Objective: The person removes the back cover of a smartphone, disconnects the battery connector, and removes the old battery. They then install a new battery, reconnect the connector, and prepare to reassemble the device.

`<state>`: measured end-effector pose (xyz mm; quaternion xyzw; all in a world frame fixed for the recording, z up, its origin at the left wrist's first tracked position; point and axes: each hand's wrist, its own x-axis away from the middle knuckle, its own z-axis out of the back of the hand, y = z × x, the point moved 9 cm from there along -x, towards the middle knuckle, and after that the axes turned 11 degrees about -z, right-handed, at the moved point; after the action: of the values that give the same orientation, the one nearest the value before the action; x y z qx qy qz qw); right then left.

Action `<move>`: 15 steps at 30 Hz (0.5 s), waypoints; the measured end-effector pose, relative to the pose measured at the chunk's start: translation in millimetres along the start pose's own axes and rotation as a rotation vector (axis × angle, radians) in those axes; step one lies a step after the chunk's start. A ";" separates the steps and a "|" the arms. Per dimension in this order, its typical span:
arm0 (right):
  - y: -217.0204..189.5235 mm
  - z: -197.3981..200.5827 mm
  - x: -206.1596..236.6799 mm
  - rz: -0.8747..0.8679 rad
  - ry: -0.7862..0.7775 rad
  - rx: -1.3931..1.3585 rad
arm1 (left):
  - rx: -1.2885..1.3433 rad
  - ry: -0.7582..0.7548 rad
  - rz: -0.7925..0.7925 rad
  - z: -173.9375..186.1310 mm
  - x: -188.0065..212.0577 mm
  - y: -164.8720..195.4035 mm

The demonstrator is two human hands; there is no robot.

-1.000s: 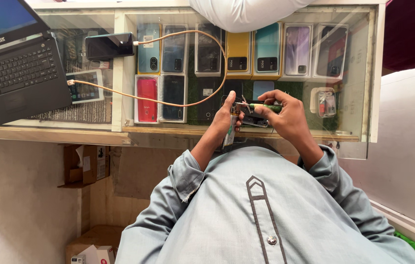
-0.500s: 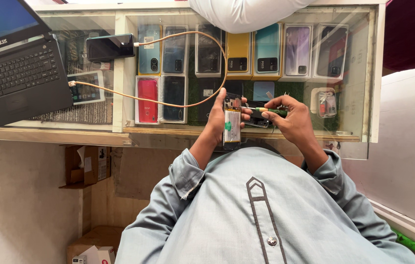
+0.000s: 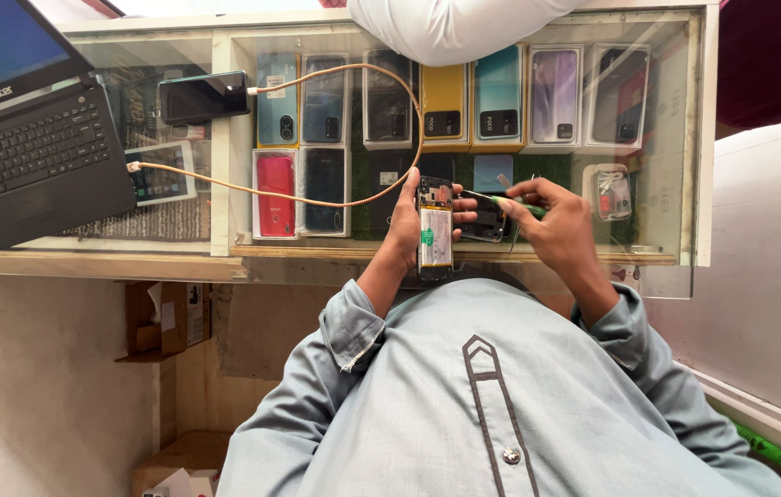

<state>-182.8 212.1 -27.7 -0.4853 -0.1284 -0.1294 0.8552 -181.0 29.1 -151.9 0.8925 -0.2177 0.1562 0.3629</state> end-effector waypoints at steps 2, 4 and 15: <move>-15.0 -5.6 2.4 0.080 -0.001 -0.011 | -0.019 -0.036 0.013 -1.4 0.2 -3.3; -37.7 -8.1 8.2 0.255 0.026 -0.002 | 0.004 -0.079 0.028 -5.3 1.5 -6.5; -53.5 -31.9 -0.4 0.137 -0.081 0.010 | -0.039 -0.059 0.016 3.5 7.9 -4.2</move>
<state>-198.7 158.0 -1.0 -0.4934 -0.1300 -0.0500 0.8586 -171.6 27.1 -153.2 0.8877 -0.2385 0.1283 0.3725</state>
